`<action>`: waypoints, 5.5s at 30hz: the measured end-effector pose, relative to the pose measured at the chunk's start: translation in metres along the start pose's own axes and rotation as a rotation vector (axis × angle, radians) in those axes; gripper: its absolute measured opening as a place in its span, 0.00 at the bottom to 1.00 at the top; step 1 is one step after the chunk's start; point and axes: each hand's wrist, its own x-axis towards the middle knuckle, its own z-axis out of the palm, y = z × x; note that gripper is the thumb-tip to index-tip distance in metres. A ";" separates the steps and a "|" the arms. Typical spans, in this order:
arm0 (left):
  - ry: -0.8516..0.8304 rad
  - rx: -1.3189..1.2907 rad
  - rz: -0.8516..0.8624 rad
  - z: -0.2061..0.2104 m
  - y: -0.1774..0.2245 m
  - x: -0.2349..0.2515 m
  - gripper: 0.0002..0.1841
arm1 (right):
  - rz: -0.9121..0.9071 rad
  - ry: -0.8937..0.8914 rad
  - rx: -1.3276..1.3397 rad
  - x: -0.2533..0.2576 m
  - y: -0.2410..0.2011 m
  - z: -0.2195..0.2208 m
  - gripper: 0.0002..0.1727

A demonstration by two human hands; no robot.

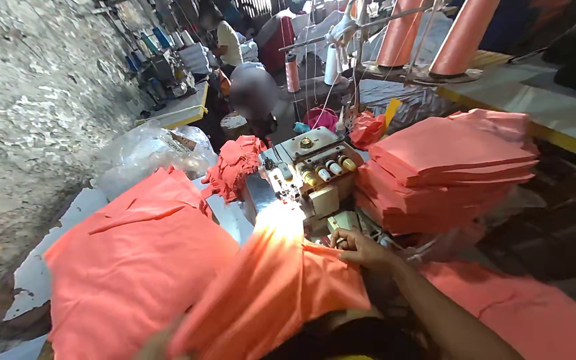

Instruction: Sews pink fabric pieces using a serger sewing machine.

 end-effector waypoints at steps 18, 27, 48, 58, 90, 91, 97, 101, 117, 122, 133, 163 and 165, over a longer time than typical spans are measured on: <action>0.489 0.258 0.382 0.204 0.003 0.108 0.14 | -0.402 0.528 -0.538 0.072 0.011 0.094 0.18; 0.275 0.152 0.484 0.179 0.006 0.098 0.07 | -0.233 0.181 0.047 0.072 -0.004 0.049 0.20; 0.399 0.076 0.407 0.148 -0.019 0.102 0.07 | -0.030 0.014 -0.187 0.023 0.000 0.021 0.08; 0.902 0.103 0.668 0.267 0.067 0.117 0.36 | -0.228 0.356 -0.368 -0.007 0.003 0.059 0.13; 0.282 0.304 0.457 0.084 0.086 0.235 0.18 | -0.186 0.773 0.046 0.093 -0.027 0.064 0.09; 0.300 0.298 0.443 0.084 0.086 0.239 0.20 | -0.185 0.777 0.035 0.090 -0.027 0.065 0.08; 0.317 0.335 0.097 0.090 0.088 0.218 0.27 | -0.273 0.756 -0.165 0.067 -0.019 0.076 0.08; -0.041 0.440 -0.188 0.104 0.120 0.152 0.24 | -0.421 0.461 -0.223 0.056 -0.013 0.085 0.18; -0.677 0.810 0.404 0.096 0.087 0.160 0.14 | -0.869 -0.284 -0.348 -0.055 -0.095 0.016 0.11; -0.222 0.305 0.654 0.001 0.047 0.092 0.09 | -0.849 0.210 -0.366 -0.088 -0.111 -0.034 0.13; 0.807 -0.163 -0.255 -0.150 0.010 -0.016 0.15 | -0.454 0.099 0.020 0.150 -0.177 0.100 0.13; 0.582 0.501 -0.117 -0.074 0.092 0.101 0.23 | -1.105 0.071 -0.774 0.096 -0.060 0.195 0.04; 0.576 0.245 0.129 -0.052 0.088 0.168 0.19 | -1.057 0.210 -0.741 0.085 -0.060 0.163 0.05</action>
